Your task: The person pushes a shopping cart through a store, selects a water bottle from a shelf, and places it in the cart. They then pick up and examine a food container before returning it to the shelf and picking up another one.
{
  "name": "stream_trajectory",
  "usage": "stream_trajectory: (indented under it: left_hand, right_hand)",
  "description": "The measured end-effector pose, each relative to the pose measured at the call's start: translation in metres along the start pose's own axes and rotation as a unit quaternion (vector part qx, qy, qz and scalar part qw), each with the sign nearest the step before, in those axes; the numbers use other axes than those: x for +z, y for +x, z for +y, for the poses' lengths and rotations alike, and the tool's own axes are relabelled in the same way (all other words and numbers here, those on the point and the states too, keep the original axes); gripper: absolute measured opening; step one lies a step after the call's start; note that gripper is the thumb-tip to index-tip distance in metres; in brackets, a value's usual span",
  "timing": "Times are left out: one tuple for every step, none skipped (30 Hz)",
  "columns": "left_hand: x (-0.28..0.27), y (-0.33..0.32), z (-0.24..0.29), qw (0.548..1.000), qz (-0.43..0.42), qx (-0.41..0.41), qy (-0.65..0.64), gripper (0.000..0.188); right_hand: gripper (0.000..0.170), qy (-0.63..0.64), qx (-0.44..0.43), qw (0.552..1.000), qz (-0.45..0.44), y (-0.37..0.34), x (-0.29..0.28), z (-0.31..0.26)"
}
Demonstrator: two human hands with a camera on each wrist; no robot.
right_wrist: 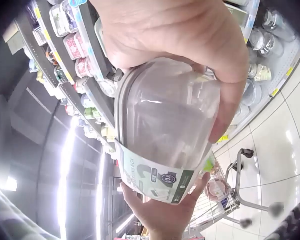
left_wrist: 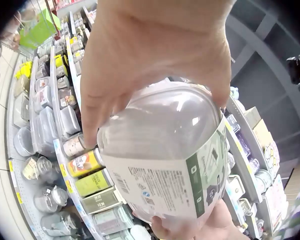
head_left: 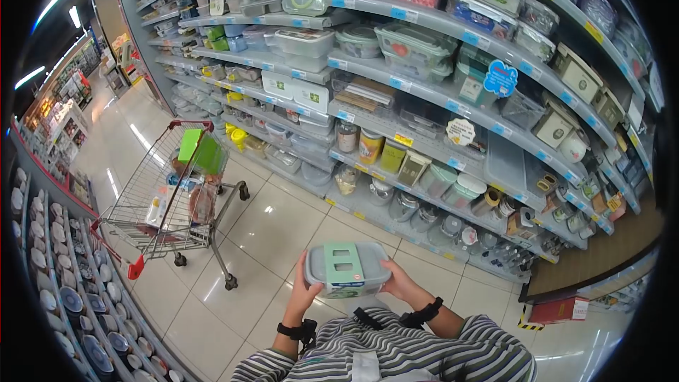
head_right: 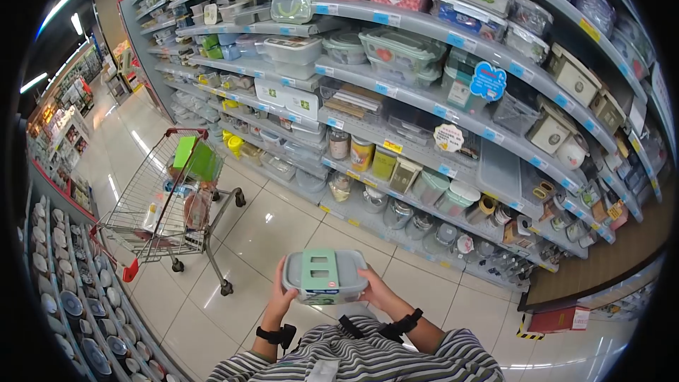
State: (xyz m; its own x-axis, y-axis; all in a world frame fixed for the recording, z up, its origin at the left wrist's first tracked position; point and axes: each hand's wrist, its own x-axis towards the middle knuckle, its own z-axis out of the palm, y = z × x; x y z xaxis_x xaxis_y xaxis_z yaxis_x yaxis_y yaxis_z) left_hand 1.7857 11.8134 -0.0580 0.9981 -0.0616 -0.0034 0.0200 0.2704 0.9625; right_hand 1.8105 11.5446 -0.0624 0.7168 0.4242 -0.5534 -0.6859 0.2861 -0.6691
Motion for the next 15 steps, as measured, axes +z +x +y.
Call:
stream_trajectory:
  left_hand:
    - [-0.007, 0.010, -0.010, 0.999, -0.039, -0.005, 0.011, 0.099]
    - [-0.009, 0.020, -0.010, 0.999, -0.034, -0.001, 0.011, 0.099]
    - [-0.010, 0.030, -0.010, 0.997, -0.052, -0.034, 0.038, 0.095]
    - [-0.014, 0.039, -0.010, 0.993, -0.068, -0.068, 0.066, 0.091]
    - [-0.036, 0.068, -0.032, 0.990, -0.121, -0.060, 0.047, 0.085]
    - [-0.043, 0.082, -0.029, 0.990, -0.119, -0.057, 0.049, 0.085]
    - [-0.049, 0.099, -0.025, 0.988, -0.090, -0.118, 0.031, 0.083]
    - [-0.052, 0.114, -0.021, 0.982, -0.056, -0.178, 0.011, 0.082]
    - [-0.055, 0.131, -0.020, 0.989, -0.034, -0.124, 0.073, 0.074]
    - [-0.062, 0.148, -0.017, 0.990, -0.020, -0.121, 0.074, 0.074]
    - [-0.065, 0.165, -0.001, 0.989, -0.025, -0.108, 0.094, 0.070]
    - [-0.071, 0.181, 0.013, 0.988, -0.032, -0.095, 0.118, 0.066]
    - [-0.078, 0.196, 0.023, 0.987, -0.021, -0.094, 0.127, 0.066]
    - [-0.086, 0.211, 0.034, 0.987, -0.028, -0.083, 0.138, 0.065]
    - [-0.097, 0.222, 0.043, 0.986, -0.034, -0.072, 0.148, 0.063]
  right_hand:
    - [0.064, 0.019, -0.005, 1.000, 0.010, 0.006, -0.010, 0.003]
    - [0.064, 0.014, -0.004, 1.000, 0.006, 0.011, -0.018, 0.000]
    - [0.063, 0.038, -0.017, 0.999, 0.014, 0.019, -0.024, -0.004]
    - [0.063, 0.063, -0.028, 0.997, 0.020, 0.031, -0.026, -0.006]
    - [0.063, 0.058, -0.023, 0.998, 0.004, 0.060, -0.023, -0.015]
    - [0.063, 0.040, -0.035, 0.998, 0.043, 0.069, -0.023, -0.021]
    - [0.064, 0.020, -0.048, 0.995, 0.082, 0.079, -0.025, -0.032]
    - [0.064, 0.013, -0.047, 0.996, 0.076, 0.090, -0.018, -0.048]
    - [0.065, -0.033, -0.077, 0.991, 0.102, 0.103, -0.003, -0.062]
    - [0.065, -0.077, -0.104, 0.984, 0.125, 0.118, 0.009, -0.074]
    - [0.068, -0.092, -0.099, 0.983, 0.128, 0.132, 0.014, -0.085]
    - [0.068, -0.091, -0.092, 0.985, 0.115, 0.147, 0.018, -0.093]
    - [0.067, -0.064, -0.128, 0.986, 0.085, 0.165, 0.021, -0.102]
    - [0.067, -0.034, -0.163, 0.985, 0.054, 0.183, 0.032, -0.112]
    - [0.065, -0.015, -0.163, 0.985, 0.047, 0.197, 0.044, -0.123]
